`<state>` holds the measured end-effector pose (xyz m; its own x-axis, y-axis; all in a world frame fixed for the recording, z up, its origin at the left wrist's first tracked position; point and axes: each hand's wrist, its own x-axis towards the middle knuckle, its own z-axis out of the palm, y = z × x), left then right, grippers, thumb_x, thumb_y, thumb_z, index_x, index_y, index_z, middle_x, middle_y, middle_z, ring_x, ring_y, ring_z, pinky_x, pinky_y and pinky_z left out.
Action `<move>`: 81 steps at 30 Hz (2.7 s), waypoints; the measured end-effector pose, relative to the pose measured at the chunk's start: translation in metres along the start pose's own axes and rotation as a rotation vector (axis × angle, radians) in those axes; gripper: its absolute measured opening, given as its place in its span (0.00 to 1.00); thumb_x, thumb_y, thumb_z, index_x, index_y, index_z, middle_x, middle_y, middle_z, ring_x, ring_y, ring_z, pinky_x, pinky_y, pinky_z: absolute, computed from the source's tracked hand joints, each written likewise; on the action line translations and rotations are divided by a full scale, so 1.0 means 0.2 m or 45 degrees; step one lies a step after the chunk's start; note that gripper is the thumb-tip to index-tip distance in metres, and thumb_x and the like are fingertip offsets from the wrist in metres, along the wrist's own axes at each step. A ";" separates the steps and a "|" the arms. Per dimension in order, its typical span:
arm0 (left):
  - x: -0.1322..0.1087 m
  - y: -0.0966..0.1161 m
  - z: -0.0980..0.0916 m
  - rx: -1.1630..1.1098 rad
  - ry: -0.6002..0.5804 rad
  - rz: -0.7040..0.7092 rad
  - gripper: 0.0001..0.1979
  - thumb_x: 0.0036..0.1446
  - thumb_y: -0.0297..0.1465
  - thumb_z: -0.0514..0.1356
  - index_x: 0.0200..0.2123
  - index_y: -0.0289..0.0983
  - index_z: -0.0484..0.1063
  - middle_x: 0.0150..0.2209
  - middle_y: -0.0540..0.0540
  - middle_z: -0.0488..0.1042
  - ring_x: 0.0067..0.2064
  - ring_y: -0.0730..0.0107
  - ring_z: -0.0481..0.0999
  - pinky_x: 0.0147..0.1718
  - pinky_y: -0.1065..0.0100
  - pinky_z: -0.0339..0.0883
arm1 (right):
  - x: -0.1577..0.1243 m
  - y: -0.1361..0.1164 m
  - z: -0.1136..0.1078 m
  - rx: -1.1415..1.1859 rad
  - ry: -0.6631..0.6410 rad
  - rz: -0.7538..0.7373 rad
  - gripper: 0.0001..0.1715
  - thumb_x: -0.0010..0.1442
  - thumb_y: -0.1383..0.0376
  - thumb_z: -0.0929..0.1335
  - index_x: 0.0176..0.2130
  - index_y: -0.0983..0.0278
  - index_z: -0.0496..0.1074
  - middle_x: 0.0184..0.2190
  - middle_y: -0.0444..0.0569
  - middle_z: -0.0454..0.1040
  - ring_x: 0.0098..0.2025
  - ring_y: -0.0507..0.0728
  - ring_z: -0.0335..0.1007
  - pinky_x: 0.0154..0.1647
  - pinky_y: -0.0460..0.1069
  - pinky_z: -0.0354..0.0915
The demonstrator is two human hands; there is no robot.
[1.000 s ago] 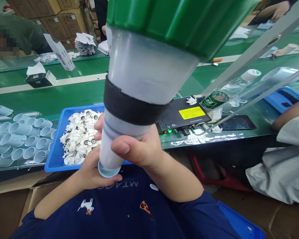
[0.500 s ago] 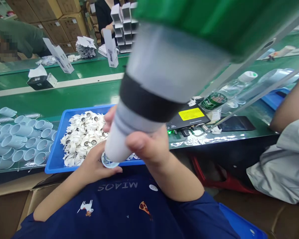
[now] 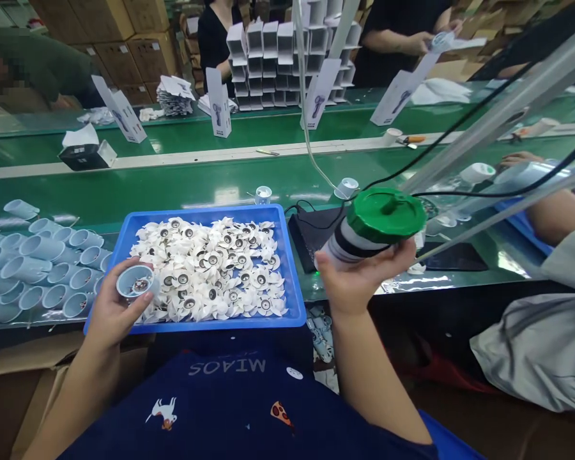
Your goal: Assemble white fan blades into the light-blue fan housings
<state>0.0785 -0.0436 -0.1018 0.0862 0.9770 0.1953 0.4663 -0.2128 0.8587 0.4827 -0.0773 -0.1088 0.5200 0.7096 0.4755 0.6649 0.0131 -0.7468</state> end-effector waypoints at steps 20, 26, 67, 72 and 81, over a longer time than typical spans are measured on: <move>-0.11 0.08 0.05 0.024 -0.183 0.009 0.33 0.52 0.42 0.70 0.59 0.39 0.69 0.54 0.37 0.77 0.55 0.47 0.77 0.57 0.49 0.69 | 0.14 -0.33 0.45 -0.893 -1.383 -0.148 0.16 0.67 0.59 0.71 0.49 0.68 0.73 0.51 0.56 0.72 0.55 0.63 0.70 0.57 0.64 0.67; -0.11 0.12 0.06 -0.066 -0.291 0.032 0.29 0.49 0.41 0.73 0.54 0.41 0.73 0.52 0.38 0.78 0.52 0.48 0.79 0.53 0.51 0.72 | 0.08 -0.35 0.26 0.209 -1.491 0.065 0.26 0.59 0.49 0.70 0.48 0.64 0.68 0.41 0.53 0.72 0.43 0.60 0.72 0.48 0.59 0.70; -0.10 0.36 0.30 0.432 0.140 0.848 0.25 0.58 0.29 0.68 0.58 0.40 0.69 0.48 0.41 0.81 0.51 0.57 0.80 0.54 0.56 0.74 | -0.19 -0.64 0.25 0.165 -0.973 -0.772 0.10 0.57 0.60 0.79 0.40 0.58 0.81 0.33 0.45 0.68 0.37 0.56 0.63 0.40 0.51 0.53; -0.07 0.33 0.33 0.379 0.058 0.820 0.26 0.58 0.31 0.68 0.59 0.40 0.69 0.49 0.40 0.81 0.53 0.57 0.80 0.55 0.57 0.74 | -0.17 -0.62 0.31 0.184 -1.096 -0.640 0.09 0.55 0.63 0.80 0.37 0.58 0.81 0.34 0.45 0.67 0.39 0.56 0.64 0.41 0.52 0.55; 0.08 0.17 0.10 0.363 -0.033 0.773 0.29 0.58 0.38 0.69 0.61 0.44 0.66 0.57 0.39 0.77 0.57 0.55 0.78 0.55 0.53 0.73 | -0.19 -0.36 -0.06 0.587 -0.742 -0.744 0.09 0.69 0.64 0.67 0.38 0.61 0.78 0.34 0.47 0.67 0.35 0.54 0.69 0.35 0.49 0.68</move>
<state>0.1131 -0.0345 -0.0787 0.4258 0.6864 0.5895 0.5426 -0.7151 0.4407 0.4209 -0.1136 -0.0680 -0.2613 0.7411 0.6185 0.3931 0.6669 -0.6330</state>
